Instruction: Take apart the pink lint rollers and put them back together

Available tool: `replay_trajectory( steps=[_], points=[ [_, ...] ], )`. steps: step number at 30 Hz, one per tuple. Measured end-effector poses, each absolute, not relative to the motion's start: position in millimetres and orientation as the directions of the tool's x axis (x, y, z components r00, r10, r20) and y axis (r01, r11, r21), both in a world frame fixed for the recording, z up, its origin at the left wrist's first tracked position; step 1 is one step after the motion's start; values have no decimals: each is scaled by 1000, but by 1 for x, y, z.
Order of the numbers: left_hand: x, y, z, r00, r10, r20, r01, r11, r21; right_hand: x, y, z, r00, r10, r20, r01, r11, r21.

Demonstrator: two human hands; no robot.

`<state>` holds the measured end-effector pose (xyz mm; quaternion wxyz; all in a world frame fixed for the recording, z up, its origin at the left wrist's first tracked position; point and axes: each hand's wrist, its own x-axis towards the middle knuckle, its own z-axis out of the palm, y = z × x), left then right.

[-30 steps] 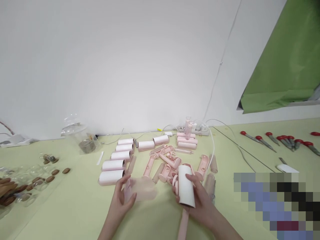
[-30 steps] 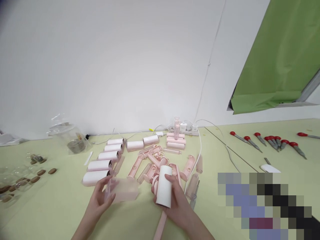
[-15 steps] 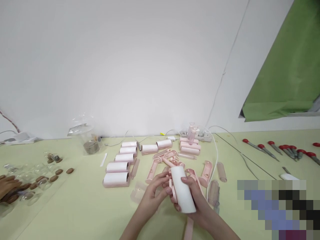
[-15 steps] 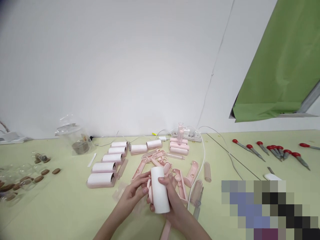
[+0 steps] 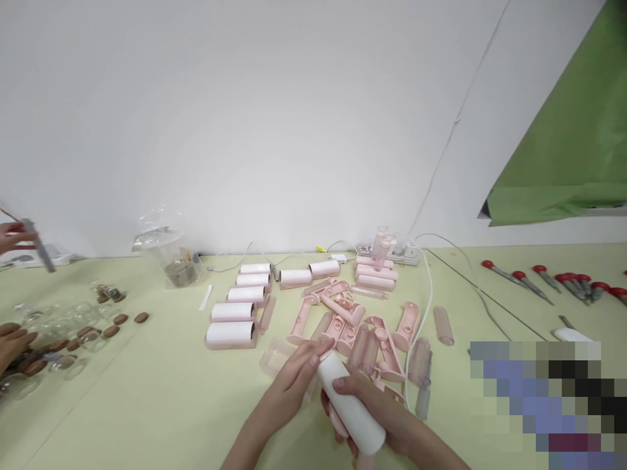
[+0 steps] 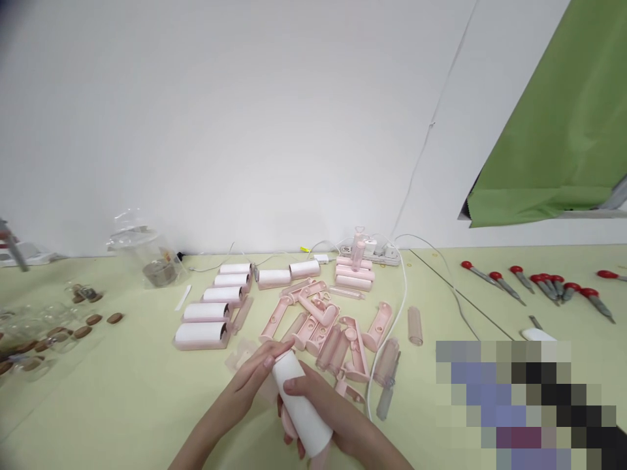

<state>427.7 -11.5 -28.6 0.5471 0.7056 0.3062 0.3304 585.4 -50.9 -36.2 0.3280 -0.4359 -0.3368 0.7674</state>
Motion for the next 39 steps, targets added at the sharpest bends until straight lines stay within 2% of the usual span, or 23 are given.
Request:
replay_trajectory(
  steps=[7,9,11,13,14,16,19,22,26,28,30,32,33,34,36,38,39],
  points=[
    [434,-14,-38,548,822,157,17,-199,980,587,-50,-30,-367,851,-375,-235,-475,-848],
    [432,-12,-39,398,897,193,-3,-210,978,591,-47,-29,-298,899,-321,-338,-414,-845],
    [429,-9,-41,164,966,199,-54,-192,980,596,-42,-30,-169,949,-266,-469,-315,-825],
    [426,-7,-43,-23,983,181,-98,-183,978,600,-37,-31,-43,973,-227,-569,-211,-795],
    [426,-7,-45,-63,979,192,-84,-197,977,601,-36,-31,-8,974,-225,-603,-184,-776],
    [428,-9,-47,-42,959,281,10,-281,960,599,-36,-29,6,974,-225,-646,-168,-745],
    [436,-16,-52,107,885,452,121,-463,878,591,-40,-25,-12,962,-272,-630,-219,-745],
    [443,-23,-62,154,819,553,137,-572,809,585,-45,-25,-4,944,-330,-594,-268,-758],
    [446,-31,-77,132,783,608,110,-621,776,584,-47,-35,28,955,-295,-545,-233,-806],
    [446,-30,-77,142,831,537,57,-549,834,586,-46,-38,29,966,-257,-504,-207,-838],
    [447,-26,-68,149,904,400,-22,-401,916,588,-44,-36,-21,980,-196,-433,-186,-882],
    [450,-18,-51,141,961,240,-182,-213,960,590,-41,-30,-63,989,-135,-335,-149,-930],
    [452,-14,-40,142,975,170,-300,-121,946,590,-40,-26,-58,992,-110,-271,-122,-955],
    [454,-10,-30,159,981,115,-430,-35,902,590,-40,-23,-27,997,-79,-191,-82,-978],
    [458,-4,-13,241,970,39,-659,135,740,588,-39,-17,68,997,41,16,40,-999],
    [459,0,-4,390,920,-30,-762,341,550,585,-37,-13,66,977,205,252,182,-951],
    [458,2,-3,476,877,-67,-763,449,465,583,-36,-11,7,959,284,352,263,-898]
  ],
)
